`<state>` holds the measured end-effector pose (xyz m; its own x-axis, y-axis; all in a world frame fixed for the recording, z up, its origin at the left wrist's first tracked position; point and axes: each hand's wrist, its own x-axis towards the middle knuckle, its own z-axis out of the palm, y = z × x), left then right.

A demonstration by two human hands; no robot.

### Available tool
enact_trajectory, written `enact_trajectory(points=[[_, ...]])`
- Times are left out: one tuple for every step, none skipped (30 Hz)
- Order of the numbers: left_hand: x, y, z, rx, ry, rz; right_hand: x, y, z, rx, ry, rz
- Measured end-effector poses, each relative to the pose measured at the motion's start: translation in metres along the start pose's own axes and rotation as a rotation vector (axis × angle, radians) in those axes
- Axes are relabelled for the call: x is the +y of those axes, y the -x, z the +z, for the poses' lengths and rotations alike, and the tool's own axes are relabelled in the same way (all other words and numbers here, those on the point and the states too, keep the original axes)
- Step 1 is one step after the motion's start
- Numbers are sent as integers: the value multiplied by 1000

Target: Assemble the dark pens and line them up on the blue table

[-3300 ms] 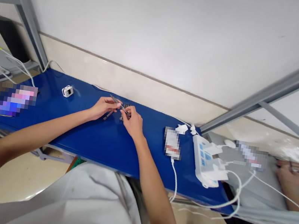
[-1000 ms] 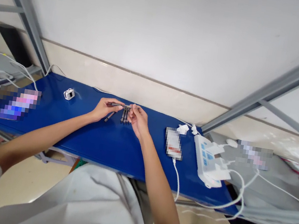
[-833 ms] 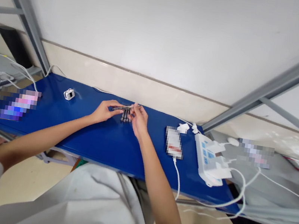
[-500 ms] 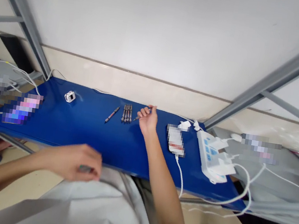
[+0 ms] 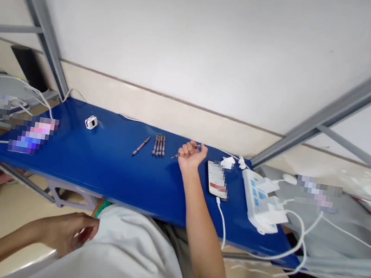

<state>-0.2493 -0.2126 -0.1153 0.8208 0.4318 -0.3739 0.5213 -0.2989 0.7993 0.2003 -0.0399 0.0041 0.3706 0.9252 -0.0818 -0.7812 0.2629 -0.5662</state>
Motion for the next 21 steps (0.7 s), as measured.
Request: enact_trajectory(points=[[2, -4, -2, -6, -50, 6, 0, 0, 0, -4, 9, 11], [3, -7, -4, -6, -98, 19, 1, 0, -1, -5, 16, 18], [4, -10, -4, 1, -144, 40, 1, 0, -1, -3, 23, 20], [4, -12, -5, 10, -188, 70, 1, 0, -2, -1, 29, 17], [4, -14, -4, 19, -233, 104, 1, 0, -2, 0, 33, 5], [4, -16, -4, 27, -277, 138, 1, 0, -3, -2, 35, -15], [4, -18, -3, 31, -317, 168, 1, 1, -4, -8, 34, -38], [5, -20, -3, 29, -349, 190, 0, 1, -4, -17, 33, -60], [7, -21, -4, 21, -370, 203, 0, 1, -5, -29, 35, -81], [11, -21, -5, 11, -374, 207, 1, 1, -5, -42, 44, -100], [17, -21, -8, -1, -359, 213, 1, 0, -5, -53, 62, -115], [25, -21, -13, -15, -323, 224, 2, -1, -5, -63, 85, -129], [36, -21, -20, -27, -265, 244, 3, -2, -5, -71, 109, -144], [50, -22, -30, -23, -202, 307, 4, -4, -5, -77, 130, -156], [66, -24, -43, -6, -137, 396, 5, -5, -4, -82, 151, -162], [83, -30, -58, 32, -68, 463, 7, -7, -5, -87, 177, -161], [100, -38, -75, 77, -27, 514, 8, -9, -5, -90, 217, -159], [115, -51, -95, 147, -9, 571, 10, -10, -6, -91, 277, -166], [126, -68, -116, 245, -21, 602, 13, -11, -7, -89, 361, -189], [134, -88, -136, 360, -55, 603, 15, -12, -9, -85, 468, -232], [138, -110, -156, 470, -112, 569, 17, -13, -11, -82, 596, -299]])
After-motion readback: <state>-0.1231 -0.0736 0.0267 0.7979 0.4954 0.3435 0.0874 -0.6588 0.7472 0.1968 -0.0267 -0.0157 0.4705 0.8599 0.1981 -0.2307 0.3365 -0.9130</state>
